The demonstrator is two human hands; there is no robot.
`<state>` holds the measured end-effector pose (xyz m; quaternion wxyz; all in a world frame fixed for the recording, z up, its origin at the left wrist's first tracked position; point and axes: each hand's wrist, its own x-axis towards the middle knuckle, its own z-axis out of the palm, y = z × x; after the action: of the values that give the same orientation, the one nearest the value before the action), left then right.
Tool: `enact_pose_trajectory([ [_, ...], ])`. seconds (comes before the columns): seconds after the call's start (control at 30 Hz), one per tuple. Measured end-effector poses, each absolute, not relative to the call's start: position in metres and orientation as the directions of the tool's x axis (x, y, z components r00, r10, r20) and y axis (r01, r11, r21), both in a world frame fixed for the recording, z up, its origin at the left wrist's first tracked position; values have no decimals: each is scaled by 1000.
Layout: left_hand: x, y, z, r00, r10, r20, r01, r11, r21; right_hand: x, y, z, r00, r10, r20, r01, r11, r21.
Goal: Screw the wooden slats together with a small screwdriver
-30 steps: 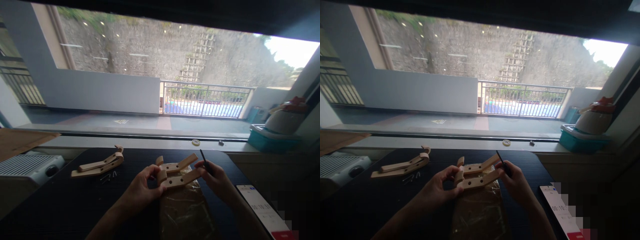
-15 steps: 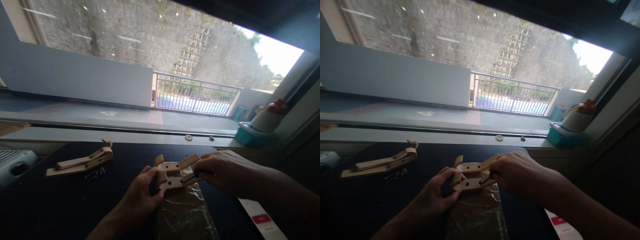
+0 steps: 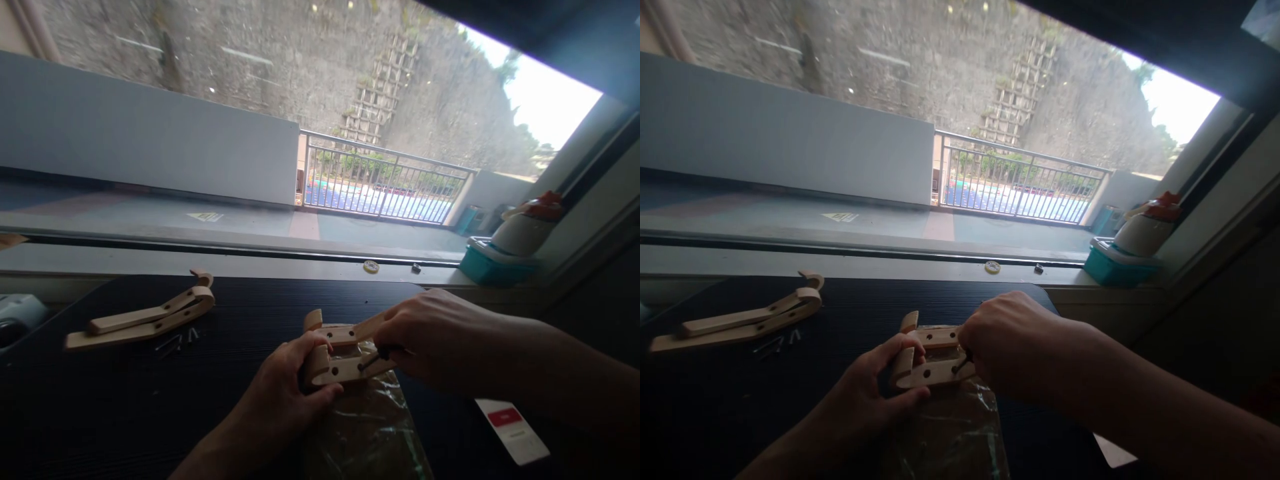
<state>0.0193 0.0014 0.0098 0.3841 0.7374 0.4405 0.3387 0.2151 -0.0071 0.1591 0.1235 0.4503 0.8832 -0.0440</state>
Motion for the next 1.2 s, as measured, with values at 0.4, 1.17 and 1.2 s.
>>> enact_pose_trajectory([
  [0.4,23,5,-3,388,881,272,322,-406,855,207,16,157,-645,657,-390,677,728,106],
  [1.17,27,3,2,381,887,260,339,-396,854,195,14,159,-523,765,-377,795,597,107],
  [1.2,27,3,3,377,888,264,337,-397,854,197,14,157,-502,786,-361,817,568,98],
])
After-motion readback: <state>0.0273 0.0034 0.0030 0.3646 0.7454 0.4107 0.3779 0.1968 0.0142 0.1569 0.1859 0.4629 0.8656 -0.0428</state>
